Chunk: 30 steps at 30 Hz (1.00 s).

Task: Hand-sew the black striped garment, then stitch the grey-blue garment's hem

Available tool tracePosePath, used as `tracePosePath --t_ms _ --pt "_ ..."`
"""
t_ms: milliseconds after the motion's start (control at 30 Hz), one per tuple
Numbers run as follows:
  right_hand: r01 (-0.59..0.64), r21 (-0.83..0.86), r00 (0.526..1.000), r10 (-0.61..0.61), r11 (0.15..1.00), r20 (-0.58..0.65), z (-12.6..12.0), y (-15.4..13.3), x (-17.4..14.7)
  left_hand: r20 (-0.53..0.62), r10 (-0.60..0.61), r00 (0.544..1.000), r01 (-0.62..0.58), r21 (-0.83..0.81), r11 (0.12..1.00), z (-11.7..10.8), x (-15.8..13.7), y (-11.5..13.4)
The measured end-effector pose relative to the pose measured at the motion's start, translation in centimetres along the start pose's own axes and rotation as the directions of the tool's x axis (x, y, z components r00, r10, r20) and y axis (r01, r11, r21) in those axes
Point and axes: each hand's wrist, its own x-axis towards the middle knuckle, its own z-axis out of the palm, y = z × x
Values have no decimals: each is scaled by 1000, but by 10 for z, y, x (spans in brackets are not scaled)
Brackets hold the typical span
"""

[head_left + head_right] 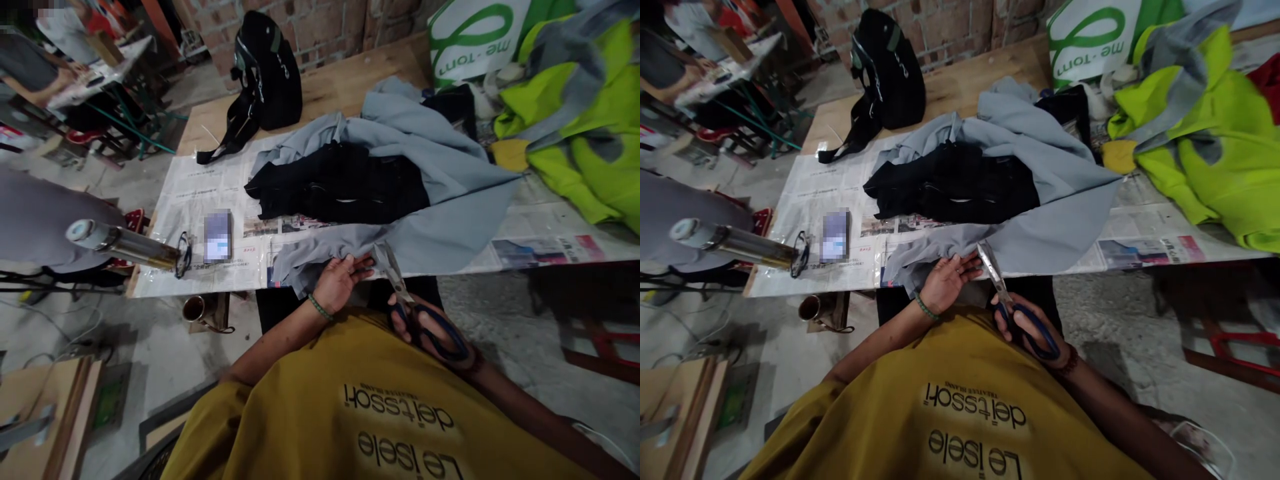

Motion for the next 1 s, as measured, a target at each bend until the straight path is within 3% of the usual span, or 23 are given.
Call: tracePosePath --t_ms 133,300,433,667,833,1000 --pt "-1 76 1000 -1 997 14 6 -2 4 -9 3 1000 -3 26 1000 0 1 -2" --pt "33 9 998 -34 999 50 2 -4 7 36 24 999 -25 11 1000 3 -2 1" --pt "40 -20 997 -38 999 65 1 -6 5 61 -45 997 45 7 999 8 -2 7" --pt "35 -52 998 -32 998 60 1 -9 2 -14 -145 989 145 -27 989 20 5 9" --pt "40 -65 997 -35 997 69 -2 -11 3 -109 -136 985 133 -34 991 23 9 6" --pt "61 -95 997 -56 994 52 4 -11 7 -154 -73 985 84 65 994 24 8 -4"
